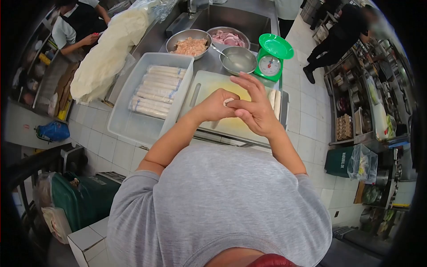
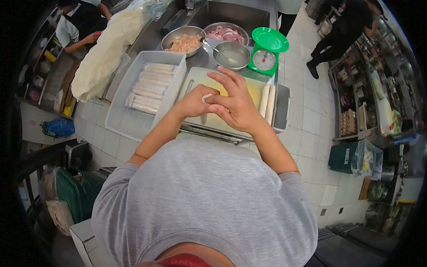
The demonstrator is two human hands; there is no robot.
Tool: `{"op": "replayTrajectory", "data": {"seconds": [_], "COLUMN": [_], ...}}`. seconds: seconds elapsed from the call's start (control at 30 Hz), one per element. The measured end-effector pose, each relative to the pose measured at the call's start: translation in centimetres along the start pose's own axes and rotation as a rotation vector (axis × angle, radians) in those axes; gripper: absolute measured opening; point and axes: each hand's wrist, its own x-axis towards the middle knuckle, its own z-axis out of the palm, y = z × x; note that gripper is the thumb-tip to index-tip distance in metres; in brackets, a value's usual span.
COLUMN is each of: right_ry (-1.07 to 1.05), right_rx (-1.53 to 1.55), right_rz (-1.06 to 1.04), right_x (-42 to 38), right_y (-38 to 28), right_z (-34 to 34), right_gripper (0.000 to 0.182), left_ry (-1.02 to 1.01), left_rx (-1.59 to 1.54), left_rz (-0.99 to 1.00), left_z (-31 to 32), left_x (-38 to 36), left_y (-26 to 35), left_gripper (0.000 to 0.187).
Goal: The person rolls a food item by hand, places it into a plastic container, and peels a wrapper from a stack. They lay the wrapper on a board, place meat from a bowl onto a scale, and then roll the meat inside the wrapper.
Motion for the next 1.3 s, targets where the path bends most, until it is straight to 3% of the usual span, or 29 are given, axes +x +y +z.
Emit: {"op": "replayTrajectory", "data": {"seconds": [0.07,0.17,0.27,0.47,0.57,0.67,0.87,0.97,1.07,1.17,1.3], "right_ry": [0.032,-0.051,0.162,0.077,0.163,0.070,0.175,0.035,-0.038,0.124,0.166], "right_rx": [-0.001,-0.119,0.190,0.197,0.239,0.093,0.231,0.101,-0.024,0.172,0.263], "right_rz": [-0.017,-0.015,0.126,0.124,0.125,0.070,0.114,0.032,0.013,0.074,0.091], "right_x": [0.3,0.5,-0.2,-0.9,-0.8,-0.5,0.0,0.0,0.1,0.0,-0.2], "right_y": [-0.2,-1.0,-0.4,0.3,-0.2,-0.4,-0.4,-0.3,-0.3,-0.5,-0.2], "right_z": [-0.4,0.3,-0.3,0.6,-0.7,0.0,-0.9,0.1,0.2,-0.4,-0.8], "right_gripper": [0.025,0.025,0.026,0.026,0.026,0.025,0.023,0.024,0.026,0.027,0.028], "left_ry": [0.076,0.026,0.052,-0.006,0.016,-0.027,0.022,-0.065,-0.013,0.051,0.033], "left_rx": [-0.049,-0.048,-0.136,-0.152,-0.213,-0.123,-0.226,-0.115,-0.108,-0.128,-0.207], "left_rz": [0.071,-0.023,-0.108,-0.009,-0.021,0.093,-0.033,0.070,0.008,-0.014,-0.025], "left_z": [0.7,0.4,0.7,0.2,0.5,0.0,1.0,-0.1,0.5,1.0,0.8], "left_x": [-0.2,0.1,-0.3,-0.2,-0.1,-0.1,0.0,0.0,-0.2,-0.6,-0.1], "left_y": [-0.3,-1.4,0.6,0.0,-1.0,-0.7,-0.5,-0.9,-1.5,1.2,0.7], "left_gripper": [0.012,0.011,0.011,0.012,0.012,0.016,0.025,0.021,0.016,0.012,0.014]}}
